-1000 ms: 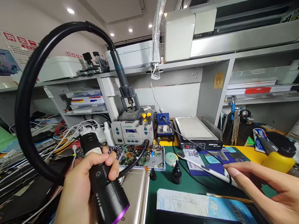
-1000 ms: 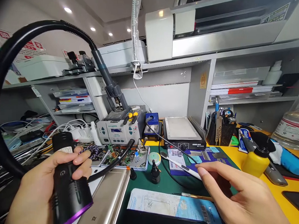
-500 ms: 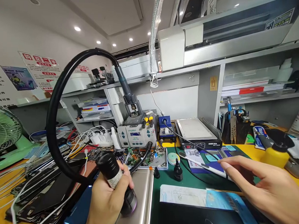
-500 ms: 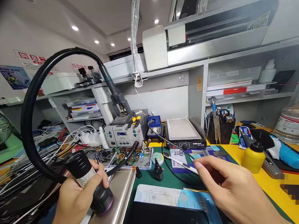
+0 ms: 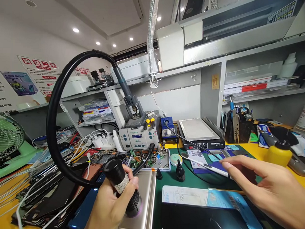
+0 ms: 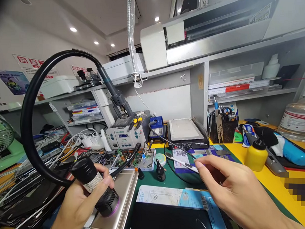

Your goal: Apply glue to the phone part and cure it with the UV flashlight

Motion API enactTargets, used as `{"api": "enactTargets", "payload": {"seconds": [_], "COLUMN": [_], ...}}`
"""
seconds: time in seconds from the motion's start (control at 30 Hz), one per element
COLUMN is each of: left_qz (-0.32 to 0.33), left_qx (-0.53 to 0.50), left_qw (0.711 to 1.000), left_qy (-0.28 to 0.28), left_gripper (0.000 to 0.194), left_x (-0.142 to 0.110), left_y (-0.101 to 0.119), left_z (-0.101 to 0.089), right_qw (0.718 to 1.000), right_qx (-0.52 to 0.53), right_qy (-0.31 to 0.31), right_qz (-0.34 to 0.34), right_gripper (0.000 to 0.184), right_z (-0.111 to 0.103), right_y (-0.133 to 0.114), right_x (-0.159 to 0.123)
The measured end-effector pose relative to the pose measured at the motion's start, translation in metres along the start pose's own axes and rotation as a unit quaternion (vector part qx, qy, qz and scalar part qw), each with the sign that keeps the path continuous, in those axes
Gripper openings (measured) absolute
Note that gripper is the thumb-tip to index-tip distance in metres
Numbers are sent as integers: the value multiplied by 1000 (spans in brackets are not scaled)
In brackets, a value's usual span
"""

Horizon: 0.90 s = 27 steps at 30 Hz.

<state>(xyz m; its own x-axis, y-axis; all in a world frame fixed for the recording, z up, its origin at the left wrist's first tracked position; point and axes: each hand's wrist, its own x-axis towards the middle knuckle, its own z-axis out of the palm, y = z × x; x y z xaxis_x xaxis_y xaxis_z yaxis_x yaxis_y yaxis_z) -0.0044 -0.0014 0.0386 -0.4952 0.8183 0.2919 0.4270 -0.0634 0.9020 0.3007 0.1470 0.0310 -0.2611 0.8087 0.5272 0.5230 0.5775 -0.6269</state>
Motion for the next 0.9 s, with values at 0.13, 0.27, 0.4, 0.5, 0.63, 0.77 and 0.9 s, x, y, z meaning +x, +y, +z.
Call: {"api": "enactTargets", "payload": {"seconds": [0.13,0.27,0.4,0.5,0.63,0.77,0.9], "left_qz": [-18,-7,-8,-20,-31,-30,-26], "left_qx": [-3,6,22,40,39,55,95], "left_qw": [999,998,998,998,998,996,993], "left_qy": [-34,-57,-62,-46,-36,-56,-68], "left_gripper": [37,38,39,45,44,44,41], "left_x": [-3,-2,1,2,4,5,5], "left_y": [7,9,6,4,4,8,8], "left_z": [-10,-19,-26,-31,-37,-40,-41], "right_qw": [1000,999,999,998,998,997,997], "right_qx": [-3,-10,-14,-15,-18,-17,-15], "right_qy": [-21,-40,-48,-52,-66,-71,-70], "right_qz": [17,-6,-12,-11,-7,-2,-2], "right_gripper": [39,39,35,38,37,37,37], "right_z": [-3,-7,-10,-10,-11,-11,-10], "right_y": [-5,-2,-1,-3,-2,-1,0], "right_x": [0,2,4,4,5,5,4]}}
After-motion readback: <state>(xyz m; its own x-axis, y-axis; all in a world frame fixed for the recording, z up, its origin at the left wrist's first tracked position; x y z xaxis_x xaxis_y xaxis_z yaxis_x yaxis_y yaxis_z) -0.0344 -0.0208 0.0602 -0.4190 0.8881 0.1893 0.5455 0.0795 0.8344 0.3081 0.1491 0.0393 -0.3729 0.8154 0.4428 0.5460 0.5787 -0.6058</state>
